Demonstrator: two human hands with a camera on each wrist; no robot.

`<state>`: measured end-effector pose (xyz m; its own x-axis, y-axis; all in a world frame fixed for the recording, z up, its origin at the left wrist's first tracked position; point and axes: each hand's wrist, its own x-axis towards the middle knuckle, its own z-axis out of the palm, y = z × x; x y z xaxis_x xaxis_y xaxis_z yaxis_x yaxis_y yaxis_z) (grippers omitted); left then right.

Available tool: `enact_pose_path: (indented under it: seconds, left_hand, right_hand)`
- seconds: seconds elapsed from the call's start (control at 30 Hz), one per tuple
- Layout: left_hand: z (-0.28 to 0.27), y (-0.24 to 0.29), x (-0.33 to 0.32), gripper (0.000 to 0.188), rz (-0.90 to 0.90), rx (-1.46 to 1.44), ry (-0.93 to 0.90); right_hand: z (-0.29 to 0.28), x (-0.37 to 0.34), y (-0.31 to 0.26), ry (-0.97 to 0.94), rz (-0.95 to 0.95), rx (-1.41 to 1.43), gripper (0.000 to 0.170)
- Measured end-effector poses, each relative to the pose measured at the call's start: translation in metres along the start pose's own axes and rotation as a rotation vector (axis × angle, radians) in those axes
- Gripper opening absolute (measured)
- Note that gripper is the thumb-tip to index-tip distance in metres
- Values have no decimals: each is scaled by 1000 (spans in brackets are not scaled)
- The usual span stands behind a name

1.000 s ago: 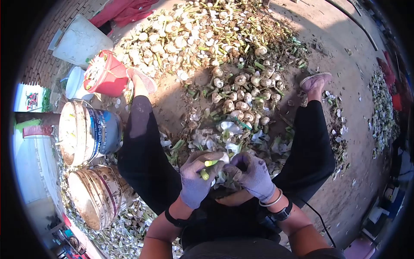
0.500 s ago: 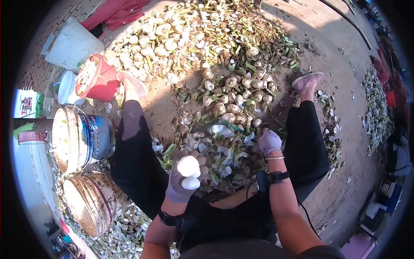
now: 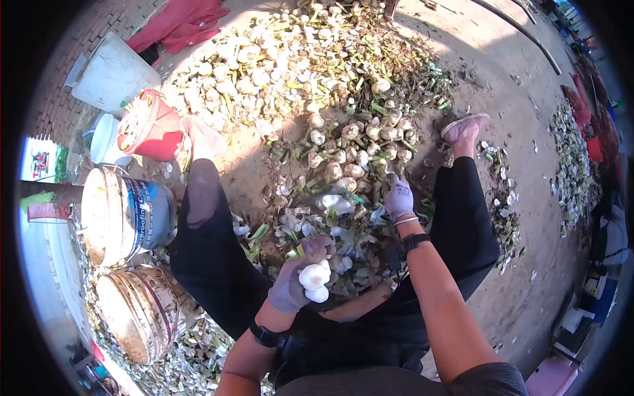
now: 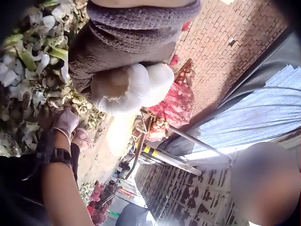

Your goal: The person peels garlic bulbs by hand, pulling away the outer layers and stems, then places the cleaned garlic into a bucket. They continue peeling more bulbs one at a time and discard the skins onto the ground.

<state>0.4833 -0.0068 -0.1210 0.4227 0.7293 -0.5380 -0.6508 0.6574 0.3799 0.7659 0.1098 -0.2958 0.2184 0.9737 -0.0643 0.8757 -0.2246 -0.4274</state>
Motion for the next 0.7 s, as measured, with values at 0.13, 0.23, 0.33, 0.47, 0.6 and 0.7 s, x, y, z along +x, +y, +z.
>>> enact_pose_path:
  seconds: [0.13,0.23,0.33,0.47,0.6,0.7]
  left_hand:
    - [10,-5,-1,35,-154,-7,199]
    - [-2,-18,5,44,-49,152,191]
    - [-4,-43,12,43,367,539,284]
    - [24,-21,-8,48,675,1206,170]
    - [41,-10,-27,51,959,1422,154]
    - [38,-5,-36,49,1044,1523,61]
  right_hand:
    - [13,7,3,-255,166,-131,39]
    - [-2,-7,3,-562,142,-122,42]
    - [-56,-66,-51,-578,171,734,47]
    - [-139,-131,-134,-685,402,1424,36]
    - [-148,-160,-162,-541,419,1607,32]
    - [-145,-171,-163,-479,301,1434,31]
